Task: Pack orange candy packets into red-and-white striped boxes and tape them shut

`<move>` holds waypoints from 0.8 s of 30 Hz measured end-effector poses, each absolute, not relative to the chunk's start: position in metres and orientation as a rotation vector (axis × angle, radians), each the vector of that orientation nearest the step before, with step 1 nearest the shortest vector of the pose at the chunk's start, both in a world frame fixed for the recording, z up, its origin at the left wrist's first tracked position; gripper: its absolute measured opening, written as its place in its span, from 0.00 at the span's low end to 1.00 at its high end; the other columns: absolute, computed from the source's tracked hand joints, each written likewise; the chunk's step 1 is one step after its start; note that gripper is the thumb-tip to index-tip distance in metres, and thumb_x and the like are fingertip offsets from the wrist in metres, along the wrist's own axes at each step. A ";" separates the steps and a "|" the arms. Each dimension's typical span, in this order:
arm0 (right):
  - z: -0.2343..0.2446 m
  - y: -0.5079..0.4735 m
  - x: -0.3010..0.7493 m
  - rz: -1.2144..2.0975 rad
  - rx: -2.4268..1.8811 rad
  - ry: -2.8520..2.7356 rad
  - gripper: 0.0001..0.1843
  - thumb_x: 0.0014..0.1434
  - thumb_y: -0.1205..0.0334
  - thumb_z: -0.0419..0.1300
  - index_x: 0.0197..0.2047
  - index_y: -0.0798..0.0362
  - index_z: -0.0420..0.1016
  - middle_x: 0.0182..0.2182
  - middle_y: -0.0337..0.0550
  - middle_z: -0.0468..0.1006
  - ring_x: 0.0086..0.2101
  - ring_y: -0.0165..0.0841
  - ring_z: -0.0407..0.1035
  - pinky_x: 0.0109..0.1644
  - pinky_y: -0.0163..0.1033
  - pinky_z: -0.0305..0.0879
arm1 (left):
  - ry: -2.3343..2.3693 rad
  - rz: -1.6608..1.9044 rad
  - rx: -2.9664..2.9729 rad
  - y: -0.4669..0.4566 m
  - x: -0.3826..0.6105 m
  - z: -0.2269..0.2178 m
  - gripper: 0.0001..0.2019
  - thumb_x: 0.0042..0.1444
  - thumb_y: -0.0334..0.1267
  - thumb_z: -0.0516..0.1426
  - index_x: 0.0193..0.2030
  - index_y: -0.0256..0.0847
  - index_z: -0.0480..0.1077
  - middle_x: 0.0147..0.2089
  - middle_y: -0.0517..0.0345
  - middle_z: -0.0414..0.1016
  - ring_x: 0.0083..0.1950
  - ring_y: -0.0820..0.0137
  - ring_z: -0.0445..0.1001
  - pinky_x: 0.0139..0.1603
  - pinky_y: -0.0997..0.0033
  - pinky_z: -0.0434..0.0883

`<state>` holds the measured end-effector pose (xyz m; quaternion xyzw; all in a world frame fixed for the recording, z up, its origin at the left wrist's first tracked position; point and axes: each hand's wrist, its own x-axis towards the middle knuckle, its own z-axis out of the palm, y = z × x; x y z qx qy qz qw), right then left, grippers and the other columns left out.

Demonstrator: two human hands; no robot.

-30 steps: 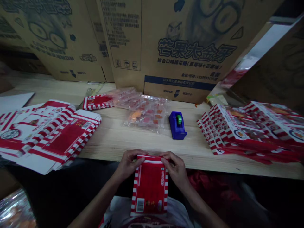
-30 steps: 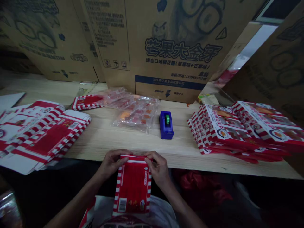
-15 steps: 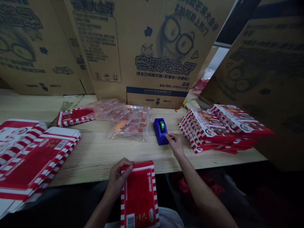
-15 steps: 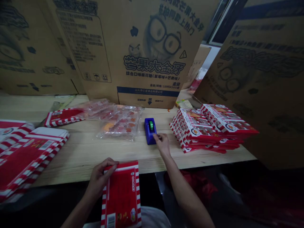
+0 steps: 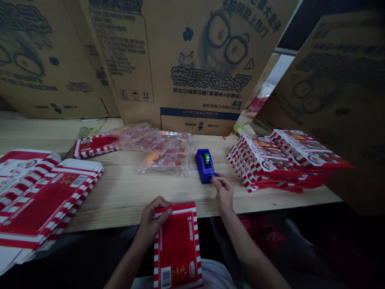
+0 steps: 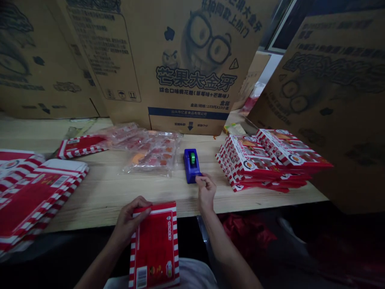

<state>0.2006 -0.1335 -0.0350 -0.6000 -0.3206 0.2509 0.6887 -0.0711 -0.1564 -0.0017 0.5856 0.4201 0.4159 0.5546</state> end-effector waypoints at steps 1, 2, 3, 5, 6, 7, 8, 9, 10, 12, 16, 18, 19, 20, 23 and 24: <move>-0.037 -0.137 0.199 0.550 -1.344 -0.696 0.13 0.47 0.53 0.66 0.26 0.56 0.76 0.41 0.47 0.72 0.41 0.36 0.67 0.46 0.42 0.62 | 0.979 0.979 1.381 -0.155 -0.069 -0.001 0.09 0.55 0.40 0.61 0.29 0.39 0.69 0.33 0.58 0.70 0.37 0.68 0.70 0.41 0.71 0.65; -0.039 -0.139 0.197 0.539 -1.349 -0.681 0.13 0.47 0.54 0.67 0.25 0.56 0.76 0.41 0.47 0.72 0.42 0.37 0.66 0.47 0.43 0.62 | 0.963 0.973 1.382 -0.154 -0.067 -0.001 0.09 0.55 0.39 0.61 0.28 0.39 0.69 0.33 0.59 0.70 0.37 0.68 0.70 0.41 0.71 0.64; -0.041 -0.140 0.196 0.530 -1.354 -0.671 0.12 0.47 0.55 0.67 0.25 0.56 0.76 0.40 0.47 0.72 0.43 0.37 0.66 0.48 0.43 0.61 | 0.947 0.968 1.385 -0.153 -0.065 0.000 0.08 0.55 0.39 0.61 0.28 0.39 0.69 0.33 0.59 0.69 0.37 0.68 0.70 0.42 0.71 0.64; -0.044 -0.138 0.196 0.523 -1.358 -0.669 0.12 0.47 0.55 0.67 0.25 0.56 0.76 0.39 0.46 0.72 0.44 0.38 0.65 0.50 0.44 0.60 | 0.925 0.958 1.401 -0.151 -0.060 0.001 0.08 0.55 0.38 0.61 0.29 0.39 0.69 0.33 0.59 0.70 0.38 0.68 0.70 0.43 0.70 0.64; -0.046 -0.137 0.196 0.521 -1.359 -0.674 0.12 0.47 0.55 0.66 0.25 0.56 0.76 0.39 0.46 0.72 0.44 0.38 0.65 0.51 0.44 0.60 | 0.918 0.952 1.411 -0.151 -0.058 0.001 0.07 0.55 0.38 0.61 0.29 0.39 0.69 0.33 0.58 0.70 0.39 0.68 0.71 0.43 0.70 0.64; -0.047 -0.136 0.197 0.521 -1.361 -0.680 0.12 0.46 0.55 0.66 0.24 0.56 0.76 0.38 0.46 0.72 0.45 0.38 0.65 0.51 0.44 0.59 | 0.916 0.945 1.420 -0.150 -0.056 0.001 0.07 0.55 0.38 0.61 0.29 0.39 0.69 0.33 0.58 0.70 0.39 0.68 0.71 0.44 0.70 0.64; -0.049 -0.136 0.199 0.523 -1.365 -0.687 0.12 0.46 0.55 0.66 0.24 0.56 0.75 0.37 0.45 0.71 0.45 0.38 0.65 0.52 0.44 0.59 | 0.918 0.938 1.425 -0.150 -0.055 0.002 0.07 0.55 0.37 0.60 0.29 0.39 0.69 0.34 0.58 0.71 0.39 0.68 0.70 0.44 0.70 0.64; -0.050 -0.137 0.200 0.526 -1.370 -0.694 0.12 0.46 0.55 0.66 0.23 0.55 0.75 0.37 0.45 0.71 0.45 0.39 0.64 0.52 0.44 0.59 | 0.924 0.933 1.425 -0.150 -0.054 0.002 0.06 0.55 0.37 0.60 0.29 0.39 0.69 0.34 0.58 0.71 0.39 0.68 0.70 0.44 0.70 0.64; -0.050 -0.139 0.202 0.533 -1.377 -0.703 0.12 0.46 0.55 0.65 0.23 0.55 0.74 0.37 0.45 0.71 0.45 0.38 0.64 0.52 0.44 0.59 | 0.931 0.926 1.423 -0.151 -0.053 0.002 0.06 0.55 0.37 0.60 0.29 0.39 0.69 0.34 0.58 0.71 0.38 0.68 0.70 0.44 0.70 0.64; -0.045 -0.146 0.206 0.571 -1.389 -0.741 0.12 0.47 0.54 0.64 0.23 0.54 0.74 0.37 0.45 0.71 0.44 0.38 0.64 0.49 0.44 0.61 | 0.940 0.909 1.417 -0.151 -0.052 0.003 0.07 0.54 0.38 0.60 0.29 0.39 0.69 0.34 0.58 0.71 0.38 0.67 0.70 0.43 0.70 0.64; -0.003 -0.155 0.212 0.836 -1.382 -1.007 0.13 0.47 0.53 0.67 0.22 0.54 0.75 0.32 0.44 0.74 0.36 0.36 0.67 0.40 0.40 0.65 | 0.909 0.869 1.429 -0.150 -0.046 0.008 0.07 0.55 0.39 0.59 0.29 0.39 0.69 0.34 0.58 0.71 0.38 0.67 0.70 0.43 0.69 0.64; 0.030 -0.150 0.211 1.132 -1.312 -1.417 0.13 0.50 0.53 0.66 0.24 0.54 0.76 0.30 0.43 0.75 0.33 0.35 0.68 0.39 0.39 0.64 | 0.870 0.839 1.460 -0.148 -0.040 0.013 0.08 0.55 0.40 0.58 0.29 0.39 0.69 0.34 0.58 0.71 0.38 0.67 0.70 0.43 0.69 0.64; 0.047 -0.146 0.209 1.280 -1.233 -1.679 0.13 0.53 0.53 0.63 0.26 0.55 0.76 0.29 0.42 0.74 0.32 0.34 0.67 0.38 0.38 0.63 | 0.850 0.820 1.480 -0.147 -0.036 0.016 0.08 0.55 0.40 0.58 0.29 0.39 0.69 0.34 0.58 0.71 0.37 0.67 0.70 0.43 0.69 0.64; 0.063 -0.140 0.205 1.375 -1.153 -1.909 0.13 0.55 0.54 0.62 0.27 0.55 0.76 0.29 0.41 0.73 0.31 0.33 0.67 0.38 0.36 0.63 | 0.834 0.803 1.497 -0.147 -0.032 0.019 0.08 0.55 0.40 0.58 0.29 0.39 0.70 0.33 0.57 0.71 0.37 0.67 0.70 0.43 0.69 0.64; 0.092 -0.125 0.190 1.412 -1.021 -2.455 0.08 0.56 0.61 0.60 0.28 0.56 0.75 0.26 0.38 0.71 0.28 0.29 0.64 0.34 0.33 0.59 | 0.796 0.769 1.519 -0.145 -0.022 0.026 0.08 0.55 0.40 0.58 0.29 0.38 0.70 0.32 0.57 0.71 0.37 0.67 0.70 0.42 0.70 0.65; 0.096 -0.122 0.184 1.332 -1.039 -2.593 0.07 0.55 0.64 0.61 0.28 0.57 0.75 0.25 0.37 0.71 0.28 0.29 0.63 0.33 0.32 0.57 | 0.786 0.765 1.520 -0.145 -0.020 0.027 0.08 0.55 0.40 0.58 0.30 0.38 0.71 0.32 0.57 0.71 0.37 0.67 0.70 0.42 0.70 0.65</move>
